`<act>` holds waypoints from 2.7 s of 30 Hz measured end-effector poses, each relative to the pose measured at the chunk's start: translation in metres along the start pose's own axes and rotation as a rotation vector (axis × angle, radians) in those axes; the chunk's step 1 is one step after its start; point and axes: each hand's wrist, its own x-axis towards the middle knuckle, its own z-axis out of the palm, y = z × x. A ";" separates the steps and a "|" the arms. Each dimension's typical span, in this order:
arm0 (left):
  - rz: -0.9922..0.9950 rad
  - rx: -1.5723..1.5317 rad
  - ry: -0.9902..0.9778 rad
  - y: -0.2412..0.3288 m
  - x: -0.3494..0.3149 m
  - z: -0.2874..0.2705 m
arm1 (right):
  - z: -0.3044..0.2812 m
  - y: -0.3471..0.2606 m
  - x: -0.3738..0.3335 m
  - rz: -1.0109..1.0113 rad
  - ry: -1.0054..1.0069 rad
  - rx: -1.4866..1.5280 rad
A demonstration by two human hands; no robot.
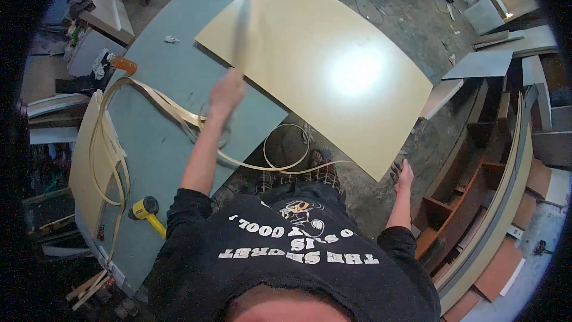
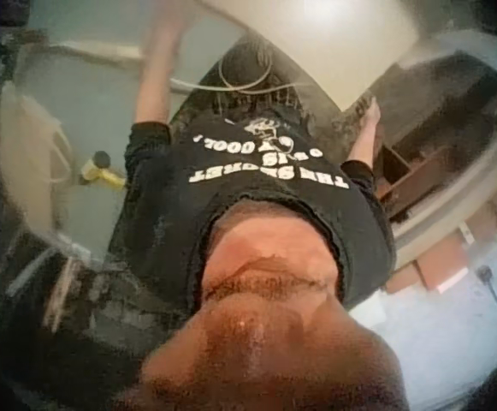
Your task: The person applies edging tape to a wooden board, using a heat gun to soften the adhesive and pressing the tape onto the edges by hand.
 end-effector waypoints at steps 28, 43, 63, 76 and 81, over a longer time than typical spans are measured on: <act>-0.642 -0.856 1.444 -0.261 0.107 -0.425 | 0.042 -0.012 -0.002 -0.368 0.008 -0.433; -0.378 -0.756 1.095 -0.335 0.043 -0.297 | 0.044 -0.003 0.016 -0.281 0.028 -0.471; -0.418 -0.747 0.337 -0.266 -0.029 -0.179 | 0.058 0.000 0.024 -0.290 -0.047 -0.370; -0.214 -1.073 -0.296 -0.079 -0.060 0.006 | 0.066 -0.034 0.062 -0.277 -0.060 -0.233; -0.041 -1.208 0.063 -0.015 0.079 -0.038 | 0.062 -0.068 0.103 -0.208 -0.078 -0.122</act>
